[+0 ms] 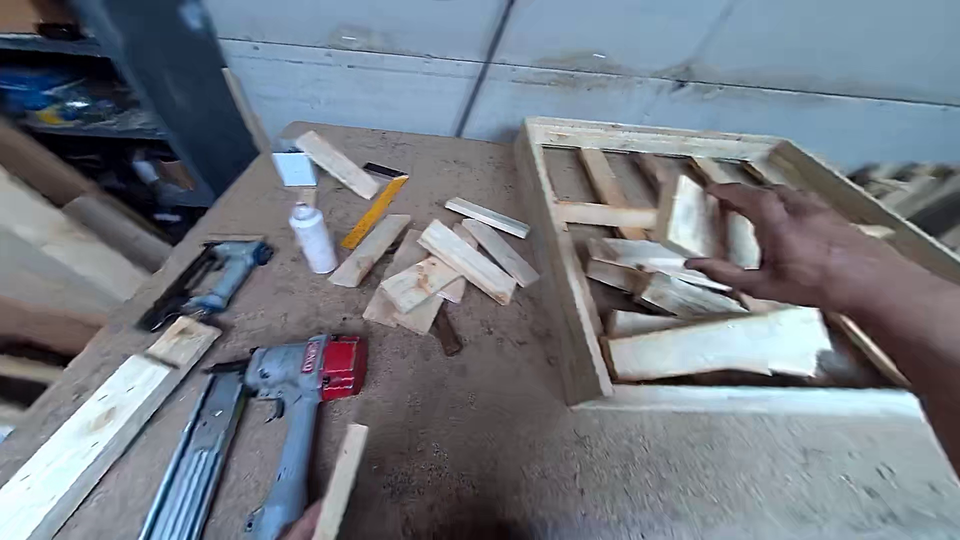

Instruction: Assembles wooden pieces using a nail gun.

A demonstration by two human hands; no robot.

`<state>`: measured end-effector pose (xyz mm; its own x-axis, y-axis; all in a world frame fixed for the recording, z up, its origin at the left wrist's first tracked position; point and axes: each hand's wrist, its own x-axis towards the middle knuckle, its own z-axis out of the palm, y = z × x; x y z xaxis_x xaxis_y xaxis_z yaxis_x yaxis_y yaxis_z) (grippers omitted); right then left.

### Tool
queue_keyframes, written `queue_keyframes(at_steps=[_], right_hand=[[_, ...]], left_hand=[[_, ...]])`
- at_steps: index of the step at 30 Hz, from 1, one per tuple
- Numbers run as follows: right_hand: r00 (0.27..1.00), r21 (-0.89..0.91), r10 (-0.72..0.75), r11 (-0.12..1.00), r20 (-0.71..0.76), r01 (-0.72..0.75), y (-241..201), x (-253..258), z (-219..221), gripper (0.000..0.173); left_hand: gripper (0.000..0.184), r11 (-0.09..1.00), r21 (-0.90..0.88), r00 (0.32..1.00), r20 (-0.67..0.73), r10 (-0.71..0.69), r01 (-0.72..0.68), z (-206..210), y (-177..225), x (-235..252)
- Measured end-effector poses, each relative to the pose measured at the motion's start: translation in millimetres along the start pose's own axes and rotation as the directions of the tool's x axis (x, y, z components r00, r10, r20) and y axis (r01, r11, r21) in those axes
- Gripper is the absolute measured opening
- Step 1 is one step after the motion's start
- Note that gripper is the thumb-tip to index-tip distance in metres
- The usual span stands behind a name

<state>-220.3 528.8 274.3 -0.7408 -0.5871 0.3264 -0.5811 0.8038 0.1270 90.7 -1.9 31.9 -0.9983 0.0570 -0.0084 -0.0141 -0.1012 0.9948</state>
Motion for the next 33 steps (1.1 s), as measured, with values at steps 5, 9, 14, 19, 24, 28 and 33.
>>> queue_keyframes(at_steps=[5,9,14,19,24,28,33], right_hand=[[0.967,0.077,-0.035,0.997,0.253,0.016,-205.5,-85.6,20.9,0.08],[0.907,0.342,-0.028,0.931,0.42,-0.129,-292.9,-97.9,169.4,0.098],[0.895,0.423,0.2,0.826,0.398,-0.372,-329.2,-110.1,213.5,0.084],[0.892,0.403,0.433,0.799,0.128,-0.446,-289.4,-190.7,145.5,0.059],[0.798,0.459,0.598,0.69,0.074,-0.56,-236.4,-241.6,135.1,0.066],[0.901,0.505,0.393,0.749,0.182,-0.429,-246.5,-221.6,152.6,0.1],[0.964,0.578,0.141,0.777,0.225,-0.248,-253.1,-201.5,210.2,0.111]], left_hand=[[0.084,0.974,0.049,0.975,0.038,0.22,-0.222,-27.1,1.2,58.5],[0.101,0.861,0.429,0.958,0.048,0.282,-0.275,-24.7,22.4,80.3],[0.083,0.6,0.706,0.923,0.231,0.308,-0.377,5.2,35.1,87.1],[0.078,0.342,0.832,0.897,0.373,0.239,-0.437,31.3,-3.2,89.9],[0.076,0.292,0.753,0.803,0.585,0.113,-0.59,87.2,-25.6,107.6],[0.087,0.266,0.786,0.819,0.573,0.022,-0.557,104.6,-44.4,107.9],[0.107,0.494,0.861,0.992,0.085,0.093,-0.12,67.0,-36.0,69.5]])
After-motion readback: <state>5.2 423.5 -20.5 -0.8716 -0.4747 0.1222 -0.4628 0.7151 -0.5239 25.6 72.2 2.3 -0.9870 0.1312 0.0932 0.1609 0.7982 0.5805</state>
